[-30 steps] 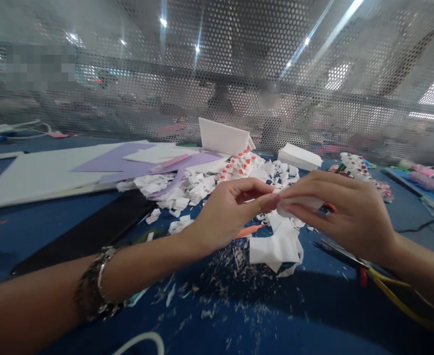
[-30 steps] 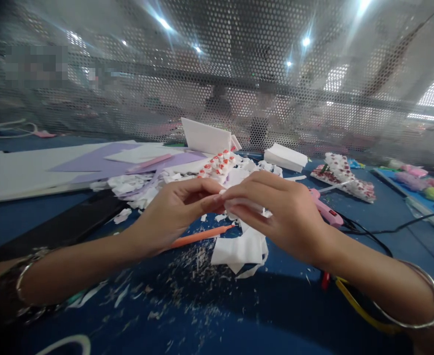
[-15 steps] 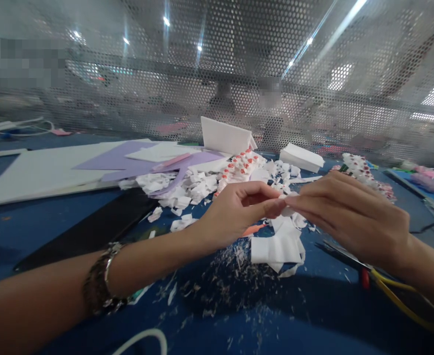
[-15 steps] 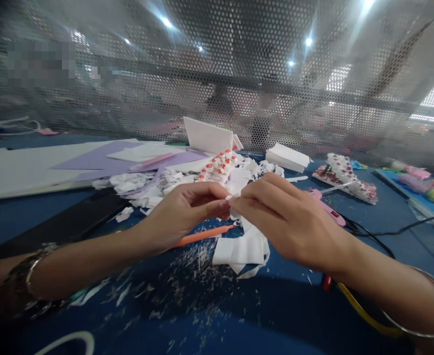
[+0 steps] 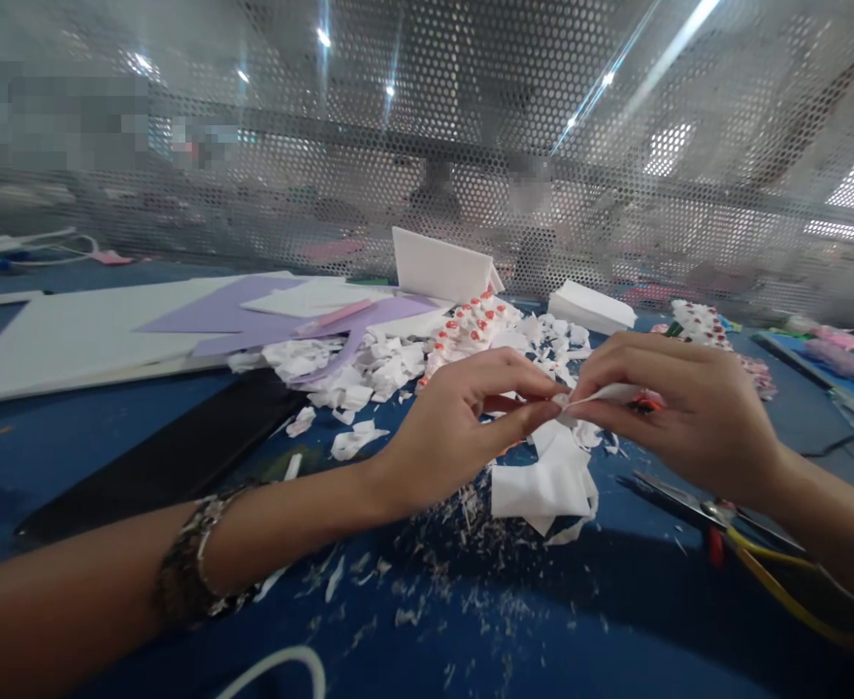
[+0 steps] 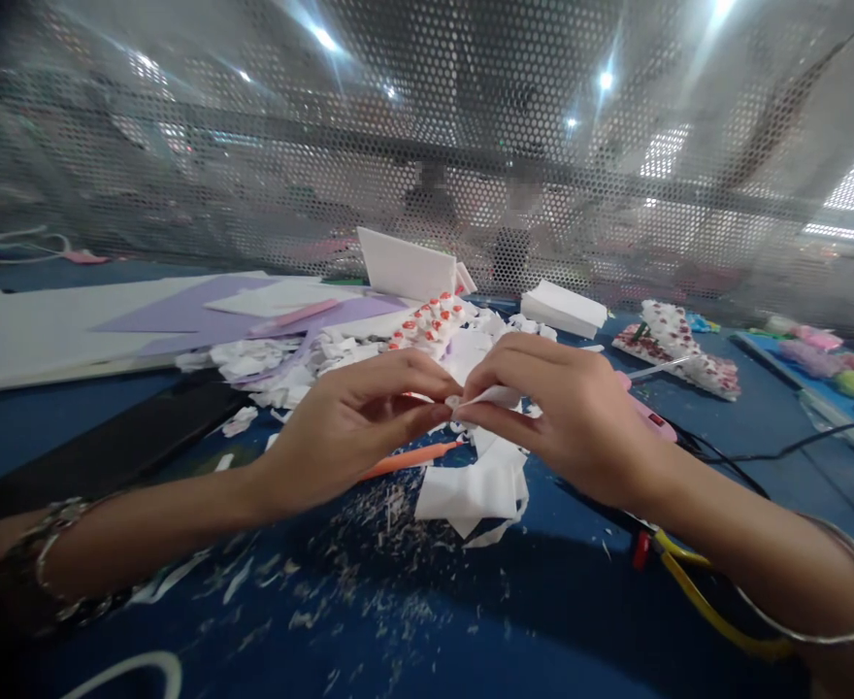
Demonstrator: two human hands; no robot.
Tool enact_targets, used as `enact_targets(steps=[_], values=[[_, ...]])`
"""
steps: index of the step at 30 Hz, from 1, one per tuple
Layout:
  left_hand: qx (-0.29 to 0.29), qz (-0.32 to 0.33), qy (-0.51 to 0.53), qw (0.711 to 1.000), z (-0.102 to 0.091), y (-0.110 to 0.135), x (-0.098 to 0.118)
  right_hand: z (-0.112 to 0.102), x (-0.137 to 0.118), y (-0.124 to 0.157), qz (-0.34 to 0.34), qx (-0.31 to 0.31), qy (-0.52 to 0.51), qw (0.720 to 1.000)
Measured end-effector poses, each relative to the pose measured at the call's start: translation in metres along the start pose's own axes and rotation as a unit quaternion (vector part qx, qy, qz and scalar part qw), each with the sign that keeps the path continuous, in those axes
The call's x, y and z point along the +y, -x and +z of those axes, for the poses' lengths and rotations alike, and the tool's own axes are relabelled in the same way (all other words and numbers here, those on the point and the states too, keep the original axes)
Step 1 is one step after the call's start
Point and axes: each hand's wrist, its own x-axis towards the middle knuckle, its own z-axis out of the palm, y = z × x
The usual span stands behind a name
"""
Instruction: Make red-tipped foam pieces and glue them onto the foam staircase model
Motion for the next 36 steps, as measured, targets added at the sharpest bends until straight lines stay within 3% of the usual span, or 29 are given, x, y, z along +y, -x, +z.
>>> enact_targets(steps=[6, 12, 19, 28, 31, 36], values=[[0.014, 0.024, 0.004, 1.000, 0.002, 0.003, 0.005, 0.005, -0.006, -0.002, 0.020, 0.061, -0.070, 0.996], [0.016, 0.024, 0.015, 0.999, 0.001, 0.001, 0.004, 0.000, -0.002, 0.000, 0.072, 0.035, -0.149, 0.986], [-0.008, 0.009, 0.093, 0.996, 0.002, 0.001, 0.004, 0.007, 0.001, 0.002, 0.173, 0.021, -0.329, 0.928], [-0.037, -0.086, 0.202, 0.975, 0.000, -0.003, 0.003, 0.015, 0.000, 0.002, 0.174, 0.028, -0.426, 0.887], [-0.012, -0.094, 0.192, 0.977, 0.001, -0.002, 0.003, 0.019, 0.000, 0.002, 0.157, 0.040, -0.418, 0.894], [0.022, -0.071, 0.141, 0.987, 0.006, 0.003, 0.008, 0.022, 0.001, 0.004, 0.103, 0.072, -0.320, 0.939]])
